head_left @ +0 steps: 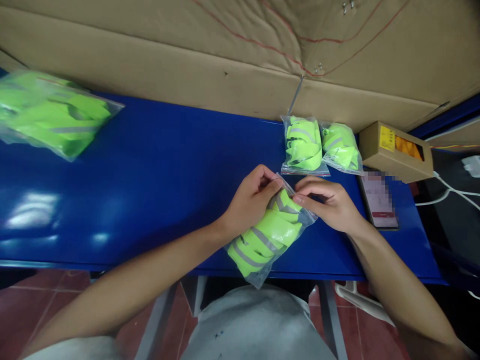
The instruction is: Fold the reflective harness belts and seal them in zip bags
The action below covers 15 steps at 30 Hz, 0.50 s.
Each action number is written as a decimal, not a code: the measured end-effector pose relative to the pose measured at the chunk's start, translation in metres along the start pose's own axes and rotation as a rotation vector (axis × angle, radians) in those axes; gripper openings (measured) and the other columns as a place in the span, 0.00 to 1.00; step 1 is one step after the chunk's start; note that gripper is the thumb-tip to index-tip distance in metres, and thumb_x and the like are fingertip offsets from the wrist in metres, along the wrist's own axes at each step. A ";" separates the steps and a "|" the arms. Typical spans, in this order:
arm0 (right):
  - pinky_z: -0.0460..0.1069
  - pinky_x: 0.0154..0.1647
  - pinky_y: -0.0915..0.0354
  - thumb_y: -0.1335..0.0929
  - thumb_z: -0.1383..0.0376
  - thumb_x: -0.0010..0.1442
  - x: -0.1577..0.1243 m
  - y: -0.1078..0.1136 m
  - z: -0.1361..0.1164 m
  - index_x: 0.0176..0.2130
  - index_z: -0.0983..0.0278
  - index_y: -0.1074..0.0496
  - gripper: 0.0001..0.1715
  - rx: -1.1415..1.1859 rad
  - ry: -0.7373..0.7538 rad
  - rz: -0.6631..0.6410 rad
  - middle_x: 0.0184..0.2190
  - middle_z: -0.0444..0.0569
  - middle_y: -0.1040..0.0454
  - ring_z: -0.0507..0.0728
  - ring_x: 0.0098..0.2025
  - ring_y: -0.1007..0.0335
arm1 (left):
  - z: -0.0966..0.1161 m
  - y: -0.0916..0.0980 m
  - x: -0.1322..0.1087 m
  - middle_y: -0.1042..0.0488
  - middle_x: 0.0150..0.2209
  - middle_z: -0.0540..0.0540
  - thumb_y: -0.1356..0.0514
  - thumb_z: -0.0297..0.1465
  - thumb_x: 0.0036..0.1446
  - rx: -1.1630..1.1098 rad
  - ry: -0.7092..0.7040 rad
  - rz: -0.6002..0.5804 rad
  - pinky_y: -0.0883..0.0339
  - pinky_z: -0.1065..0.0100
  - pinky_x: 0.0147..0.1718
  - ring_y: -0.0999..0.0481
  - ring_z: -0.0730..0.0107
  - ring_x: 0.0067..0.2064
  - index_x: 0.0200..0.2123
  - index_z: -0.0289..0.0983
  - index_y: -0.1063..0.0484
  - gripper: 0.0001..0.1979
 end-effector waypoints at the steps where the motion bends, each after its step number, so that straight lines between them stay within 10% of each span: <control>1: 0.51 0.37 0.33 0.28 0.56 0.66 0.000 0.000 -0.001 0.34 0.59 0.22 0.11 -0.011 0.007 -0.015 0.36 0.47 0.24 0.55 0.36 0.29 | 0.001 0.000 0.000 0.27 0.32 0.51 0.38 0.35 0.65 -0.004 0.002 -0.008 0.37 0.73 0.33 0.30 0.75 0.32 0.34 0.37 0.31 0.09; 15: 0.49 0.38 0.32 0.28 0.61 0.67 -0.003 0.011 -0.004 0.37 0.59 0.22 0.06 -0.017 0.004 0.092 0.38 0.47 0.23 0.55 0.39 0.27 | -0.015 -0.010 -0.003 0.20 0.38 0.45 0.26 0.45 0.48 -0.083 0.409 -0.211 0.32 0.69 0.34 0.22 0.67 0.35 0.41 0.35 0.21 0.24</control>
Point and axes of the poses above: each hand's wrist, its own x-axis towards the middle knuckle, its own y-axis out of the back of the hand, z = x × y, the point moved 7 cm from there along x, towards the middle knuckle
